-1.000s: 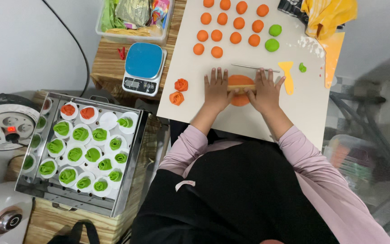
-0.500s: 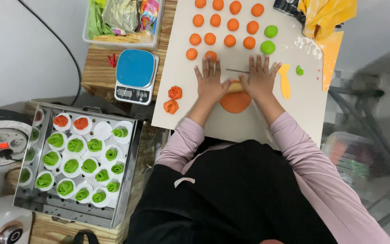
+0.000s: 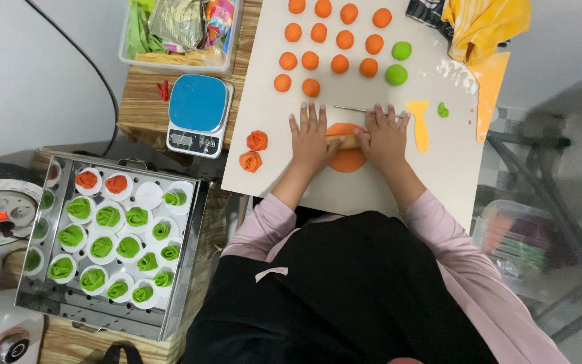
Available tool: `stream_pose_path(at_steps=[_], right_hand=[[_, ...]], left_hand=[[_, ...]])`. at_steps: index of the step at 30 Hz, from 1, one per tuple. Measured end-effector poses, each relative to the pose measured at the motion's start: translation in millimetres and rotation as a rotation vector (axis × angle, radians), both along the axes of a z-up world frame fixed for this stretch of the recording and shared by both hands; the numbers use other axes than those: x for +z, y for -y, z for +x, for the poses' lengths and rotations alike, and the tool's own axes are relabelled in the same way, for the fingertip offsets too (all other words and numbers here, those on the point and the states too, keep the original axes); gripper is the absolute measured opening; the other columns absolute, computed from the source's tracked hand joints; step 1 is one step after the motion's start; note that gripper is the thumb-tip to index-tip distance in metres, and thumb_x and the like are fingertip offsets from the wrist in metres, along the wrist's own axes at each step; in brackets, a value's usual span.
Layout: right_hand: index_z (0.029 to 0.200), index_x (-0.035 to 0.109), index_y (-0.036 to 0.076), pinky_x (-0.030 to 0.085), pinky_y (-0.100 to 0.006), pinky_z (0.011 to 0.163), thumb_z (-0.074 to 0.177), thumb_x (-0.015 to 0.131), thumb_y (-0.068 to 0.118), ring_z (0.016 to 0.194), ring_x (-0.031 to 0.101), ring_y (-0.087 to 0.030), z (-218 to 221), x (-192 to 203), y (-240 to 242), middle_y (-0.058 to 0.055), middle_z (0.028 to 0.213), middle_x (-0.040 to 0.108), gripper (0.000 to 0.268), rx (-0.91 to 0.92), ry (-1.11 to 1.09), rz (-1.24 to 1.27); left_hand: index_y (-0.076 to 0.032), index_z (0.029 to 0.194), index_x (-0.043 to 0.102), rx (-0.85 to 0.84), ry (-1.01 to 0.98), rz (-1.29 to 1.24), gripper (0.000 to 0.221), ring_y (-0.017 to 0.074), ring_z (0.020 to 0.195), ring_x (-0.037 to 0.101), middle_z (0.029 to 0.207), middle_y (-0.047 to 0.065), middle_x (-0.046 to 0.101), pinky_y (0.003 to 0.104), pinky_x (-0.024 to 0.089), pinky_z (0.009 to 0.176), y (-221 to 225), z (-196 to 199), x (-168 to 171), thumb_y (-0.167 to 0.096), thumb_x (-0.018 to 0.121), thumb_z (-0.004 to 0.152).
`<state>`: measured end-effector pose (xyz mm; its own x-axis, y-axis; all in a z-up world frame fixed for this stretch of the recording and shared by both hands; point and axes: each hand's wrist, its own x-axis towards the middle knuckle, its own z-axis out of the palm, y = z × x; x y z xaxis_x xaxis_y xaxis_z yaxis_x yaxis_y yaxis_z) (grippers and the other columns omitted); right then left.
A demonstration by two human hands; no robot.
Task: The person shapes orange dough by hand using a rolling pin and a small plastic scraper on a white work surface.
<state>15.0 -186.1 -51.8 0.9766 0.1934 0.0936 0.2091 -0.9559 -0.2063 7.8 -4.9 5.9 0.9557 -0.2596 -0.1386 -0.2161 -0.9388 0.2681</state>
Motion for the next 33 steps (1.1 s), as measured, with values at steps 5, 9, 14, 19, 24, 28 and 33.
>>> stream_pose_path(at_steps=[5, 9, 14, 19, 24, 28, 33], right_hand=[[0.126, 0.039, 0.003, 0.002, -0.056, 0.097, 0.082, 0.042, 0.045, 0.124, 0.024, -0.033, -47, 22, 1, -0.015, 0.128, 0.039, 0.061, 0.017, 0.053, 0.093], [0.128, 0.031, 0.004, 0.004, -0.061, 0.095, 0.078, 0.046, 0.044, 0.124, 0.022, -0.032, -69, 35, 3, -0.014, 0.133, 0.030, 0.066, 0.019, -0.126, 0.099], [0.129, 0.032, 0.003, -0.010, -0.061, 0.094, 0.083, 0.036, 0.048, 0.127, 0.019, -0.030, -58, 29, 0, -0.016, 0.134, 0.030, 0.064, -0.014, -0.155, -0.007], [0.132, 0.025, 0.004, -0.016, -0.063, 0.090, 0.086, 0.029, 0.043, 0.130, 0.008, -0.030, -26, 13, -8, -0.015, 0.137, 0.023, 0.061, -0.086, -0.169, -0.020], [0.135, 0.020, 0.007, -0.012, -0.062, 0.092, 0.084, 0.029, 0.041, 0.129, 0.007, -0.031, 4, 24, -14, -0.016, 0.138, 0.021, 0.061, -0.136, -0.096, -0.027], [0.136, 0.014, 0.011, -0.012, -0.061, 0.093, 0.082, 0.030, 0.048, 0.129, 0.000, -0.029, 32, 34, -13, -0.015, 0.139, 0.016, 0.067, -0.172, -0.192, -0.031], [0.135, 0.013, 0.005, -0.014, -0.059, 0.093, 0.079, 0.040, 0.043, 0.128, -0.004, -0.031, 48, 50, -17, -0.020, 0.139, 0.008, 0.072, -0.218, -0.252, 0.101]], left_hand=[[-0.001, 0.131, 0.018, -0.074, -0.019, -0.065, 0.077, 0.0325, 0.127, 0.013, 0.133, 0.022, 0.024, 0.050, 0.001, 0.101, -6, -35, 1, -0.056, 0.035, 0.079], [0.001, 0.127, 0.027, -0.106, 0.087, -0.116, 0.074, 0.0315, 0.125, 0.021, 0.129, 0.021, 0.032, 0.046, 0.006, 0.102, -9, -52, -6, -0.054, 0.039, 0.079], [-0.001, 0.130, 0.020, -0.090, 0.074, -0.086, 0.078, 0.0320, 0.127, 0.013, 0.134, 0.019, 0.023, 0.047, 0.001, 0.103, -5, -46, -4, -0.054, 0.040, 0.078], [-0.003, 0.132, 0.017, -0.066, 0.096, -0.084, 0.078, 0.0331, 0.128, 0.007, 0.137, 0.018, 0.017, 0.051, 0.000, 0.102, -2, -22, -4, -0.056, 0.038, 0.079], [-0.006, 0.133, 0.015, -0.034, 0.102, 0.060, 0.079, 0.0328, 0.128, 0.005, 0.137, 0.018, 0.015, 0.054, 0.000, 0.101, 4, 11, -7, -0.059, 0.035, 0.078], [-0.007, 0.134, 0.012, -0.009, 0.046, 0.066, 0.081, 0.0322, 0.128, -0.002, 0.139, 0.018, 0.007, 0.055, -0.003, 0.101, 6, 37, -12, -0.060, 0.035, 0.077], [-0.008, 0.134, 0.013, 0.088, 0.063, -0.067, 0.082, 0.0298, 0.129, -0.005, 0.139, 0.017, 0.004, 0.054, -0.009, 0.101, 7, 54, -13, -0.063, 0.036, 0.077]])
